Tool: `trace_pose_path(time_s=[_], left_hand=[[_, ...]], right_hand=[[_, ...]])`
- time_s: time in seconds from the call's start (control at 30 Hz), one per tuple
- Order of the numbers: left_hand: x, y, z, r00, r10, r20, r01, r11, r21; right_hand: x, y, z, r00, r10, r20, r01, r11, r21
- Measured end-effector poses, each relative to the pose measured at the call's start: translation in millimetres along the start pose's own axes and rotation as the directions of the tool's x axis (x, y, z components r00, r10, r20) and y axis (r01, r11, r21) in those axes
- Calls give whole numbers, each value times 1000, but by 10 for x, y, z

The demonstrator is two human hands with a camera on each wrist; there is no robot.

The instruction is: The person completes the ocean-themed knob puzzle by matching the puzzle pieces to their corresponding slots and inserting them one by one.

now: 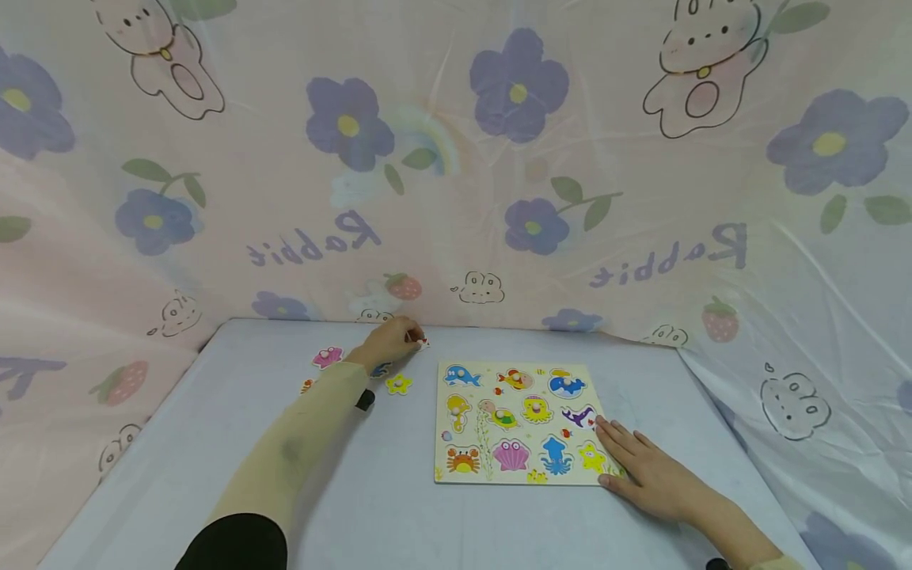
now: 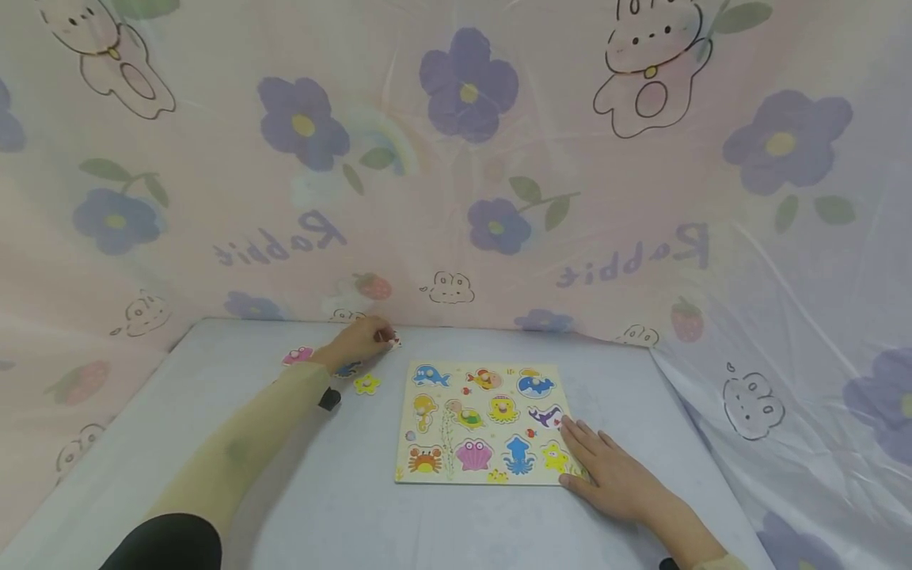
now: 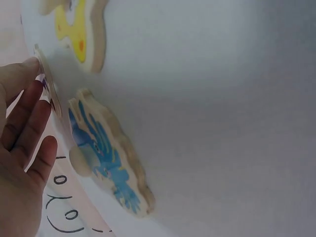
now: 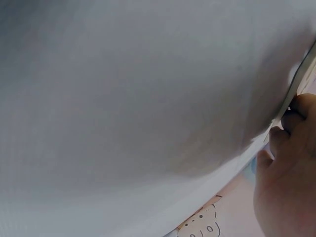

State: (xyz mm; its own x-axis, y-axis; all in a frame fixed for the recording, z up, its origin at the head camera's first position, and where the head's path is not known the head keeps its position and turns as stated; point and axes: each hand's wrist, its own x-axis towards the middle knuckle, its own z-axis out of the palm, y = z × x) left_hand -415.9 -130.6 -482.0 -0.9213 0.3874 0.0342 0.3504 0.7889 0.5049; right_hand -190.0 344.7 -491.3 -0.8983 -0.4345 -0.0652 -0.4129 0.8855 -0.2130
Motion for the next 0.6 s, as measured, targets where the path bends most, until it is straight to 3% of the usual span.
trace_pose_path(time_s=[0.6], left_hand=[[-46,100,26,999,-41,-28,42,999,25]], right_hand=[[-13,11,2,1000,-18,-13,18,1000,21]])
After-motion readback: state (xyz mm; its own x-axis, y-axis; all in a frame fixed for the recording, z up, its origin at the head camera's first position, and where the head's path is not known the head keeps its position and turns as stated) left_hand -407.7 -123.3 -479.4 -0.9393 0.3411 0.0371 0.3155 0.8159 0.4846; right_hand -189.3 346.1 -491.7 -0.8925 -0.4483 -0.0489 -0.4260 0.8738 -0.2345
